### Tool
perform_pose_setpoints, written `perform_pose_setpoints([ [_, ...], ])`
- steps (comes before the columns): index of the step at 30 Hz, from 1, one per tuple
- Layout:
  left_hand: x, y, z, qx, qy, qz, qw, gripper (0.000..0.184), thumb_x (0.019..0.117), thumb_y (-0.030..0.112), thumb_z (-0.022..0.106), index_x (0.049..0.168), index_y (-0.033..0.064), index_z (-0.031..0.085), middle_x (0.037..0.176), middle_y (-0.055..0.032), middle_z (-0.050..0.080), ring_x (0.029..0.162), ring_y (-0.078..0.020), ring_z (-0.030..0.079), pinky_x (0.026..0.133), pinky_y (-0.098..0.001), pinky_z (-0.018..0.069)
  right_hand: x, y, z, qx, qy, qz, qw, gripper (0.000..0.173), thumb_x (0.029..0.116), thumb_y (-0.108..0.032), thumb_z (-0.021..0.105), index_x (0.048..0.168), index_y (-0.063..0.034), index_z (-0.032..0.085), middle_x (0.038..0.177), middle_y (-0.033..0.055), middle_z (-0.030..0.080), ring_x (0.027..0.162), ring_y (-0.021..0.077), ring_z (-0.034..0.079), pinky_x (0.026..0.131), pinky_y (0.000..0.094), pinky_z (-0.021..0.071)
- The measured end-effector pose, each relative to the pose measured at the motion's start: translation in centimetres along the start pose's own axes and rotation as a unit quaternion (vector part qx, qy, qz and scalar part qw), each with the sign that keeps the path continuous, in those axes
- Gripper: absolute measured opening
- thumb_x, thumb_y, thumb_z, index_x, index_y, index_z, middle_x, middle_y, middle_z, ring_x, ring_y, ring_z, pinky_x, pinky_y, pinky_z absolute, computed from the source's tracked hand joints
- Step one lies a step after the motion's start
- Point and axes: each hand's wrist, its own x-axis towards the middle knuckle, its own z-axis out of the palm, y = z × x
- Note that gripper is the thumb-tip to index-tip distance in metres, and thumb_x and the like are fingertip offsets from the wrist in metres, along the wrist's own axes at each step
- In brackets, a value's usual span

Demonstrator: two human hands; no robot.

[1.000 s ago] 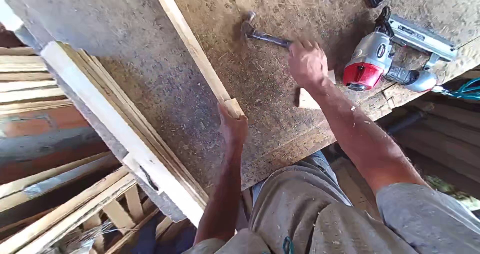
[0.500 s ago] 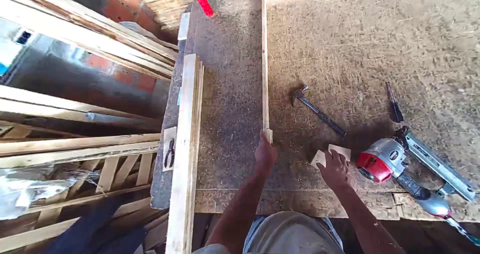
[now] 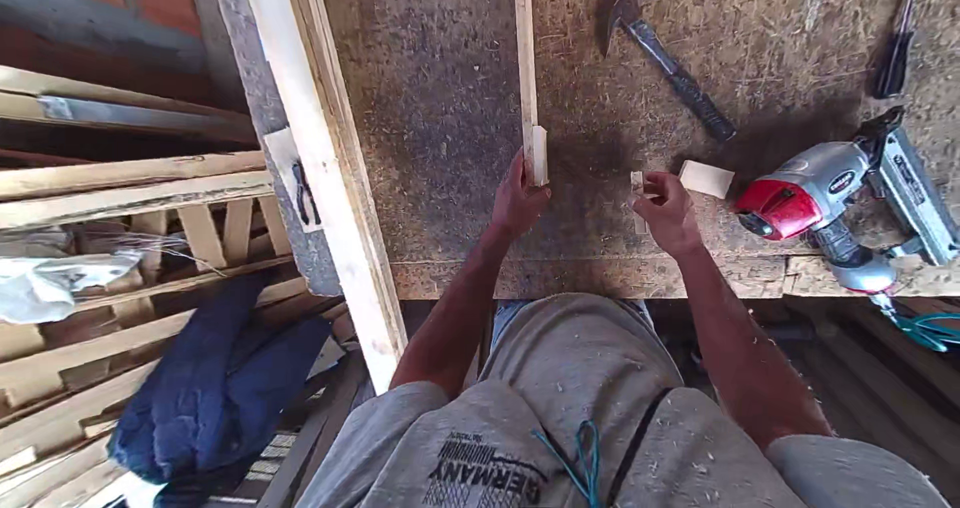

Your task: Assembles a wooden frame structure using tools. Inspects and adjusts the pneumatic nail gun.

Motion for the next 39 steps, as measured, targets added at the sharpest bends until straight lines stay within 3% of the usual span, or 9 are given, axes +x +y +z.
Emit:
perform_pose_setpoints([
  [3, -0.1, -1.3, 0.3, 0.006, 0.003, 0.019, 1.0, 0.094, 0.0912, 0.023, 0.078, 0.165, 0.0155, 0.02, 0.145, -0.018, 0.058, 0.13, -0.029, 0.061, 0.111, -0.051, 0.0499, 2.3, -2.9, 4.7, 0.185, -0.037, 0.024, 0.982, 0.05, 0.0969, -0.038, 0.067, 0.137, -0.0101, 0.056, 0.116, 0.0076, 0.069, 0.088, 0.0156, 0.067, 0.075, 0.037, 0.0569],
  [6, 0.0, -1.4, 0.0, 0.067, -0.007, 0.017, 0.998, 0.093, 0.0933, 0.034, 0.076, 0.165, 0.0158, 0.02, 0.14, -0.0184, 0.063, 0.125, -0.0328, 0.064, 0.107, -0.0561, 0.051, 3.9, -5.7, 9.2, 0.161, -0.054, 0.017, 0.985, 0.05, 0.0991, -0.046, 0.065, 0.137, -0.0145, 0.058, 0.116, 0.0083, 0.07, 0.085, 0.0189, 0.065, 0.071, 0.0398, 0.0548],
  [9, 0.2, -2.1, -0.2, 0.136, 0.0, 0.039, 0.99, 0.092, 0.0937, 0.042, 0.074, 0.164, 0.0125, 0.023, 0.131, -0.0184, 0.068, 0.112, -0.0364, 0.07, 0.098, -0.0593, 0.0548, 4.4, -6.9, 12.1, 0.11, -0.038, -0.005, 0.993, 0.05, 0.0973, -0.052, 0.065, 0.132, -0.0151, 0.063, 0.111, 0.0098, 0.072, 0.088, 0.0246, 0.07, 0.076, 0.0493, 0.058],
  [16, 0.8, -3.0, 0.5, 0.219, 0.052, 0.113, 0.968, 0.08, 0.0941, 0.031, 0.07, 0.158, -0.0007, 0.034, 0.104, -0.0215, 0.075, 0.085, -0.0413, 0.075, 0.075, -0.0604, 0.059, 4.8, -5.8, 14.8, 0.179, 0.001, -0.083, 0.98, 0.048, 0.0973, -0.028, 0.07, 0.139, -0.0062, 0.061, 0.13, 0.0114, 0.066, 0.112, 0.0167, 0.068, 0.098, 0.0392, 0.0574],
  [24, 1.3, -4.9, 1.3, 0.227, 0.148, 0.211, 0.939, 0.068, 0.0911, 0.024, 0.071, 0.149, -0.0036, 0.048, 0.087, -0.0168, 0.076, 0.067, -0.0336, 0.073, 0.058, -0.0521, 0.0584, 4.5, -5.2, 15.5, 0.2, 0.029, -0.101, 0.974, 0.051, 0.0915, -0.024, 0.078, 0.138, -0.0074, 0.064, 0.136, 0.0118, 0.062, 0.113, 0.0175, 0.066, 0.094, 0.0348, 0.0591],
  [29, 1.6, -5.4, 1.4, 0.219, 0.157, 0.235, 0.934, 0.066, 0.0894, 0.017, 0.07, 0.148, -0.0038, 0.049, 0.09, -0.0166, 0.077, 0.066, -0.032, 0.073, 0.055, -0.0512, 0.0581, 4.4, -5.1, 15.4, 0.197, 0.023, -0.109, 0.974, 0.052, 0.0913, -0.023, 0.078, 0.139, -0.0098, 0.064, 0.136, 0.0103, 0.062, 0.113, 0.0177, 0.067, 0.094, 0.0367, 0.0596],
  [32, 1.9, -5.4, 1.1, 0.204, 0.15, 0.231, 0.94, 0.068, 0.0867, 0.019, 0.076, 0.147, -0.0019, 0.052, 0.09, -0.0154, 0.077, 0.066, -0.0313, 0.074, 0.057, -0.0509, 0.0586, 4.5, -6.0, 13.9, 0.174, -0.005, -0.098, 0.98, 0.049, 0.0922, -0.019, 0.077, 0.138, -0.0084, 0.063, 0.124, 0.0093, 0.07, 0.102, 0.015, 0.072, 0.089, 0.0356, 0.0612],
  [35, 2.2, -5.3, -0.4, 0.177, 0.107, 0.216, 0.954, 0.072, 0.0845, 0.025, 0.083, 0.147, 0.0031, 0.055, 0.098, -0.015, 0.078, 0.077, -0.0322, 0.076, 0.067, -0.0534, 0.0602, 4.9, -6.2, 10.9, 0.141, 0.006, -0.087, 0.986, 0.043, 0.0952, -0.009, 0.059, 0.138, -0.0041, 0.059, 0.114, 0.0103, 0.073, 0.093, 0.0146, 0.071, 0.082, 0.0357, 0.0605],
  [39, 2.1, -5.7, -0.5, 0.181, 0.086, 0.225, 0.954, 0.087, 0.0835, 0.047, 0.083, 0.151, 0.0023, 0.049, 0.11, -0.0161, 0.076, 0.086, -0.0327, 0.076, 0.074, -0.0533, 0.0613, 5.2, -4.6, 9.1, 0.326, 0.011, 0.003, 0.945, 0.045, 0.0998, -0.014, 0.036, 0.139, -0.0137, 0.057, 0.122, 0.0063, 0.068, 0.103, 0.0183, 0.068, 0.082, 0.043, 0.0601],
])
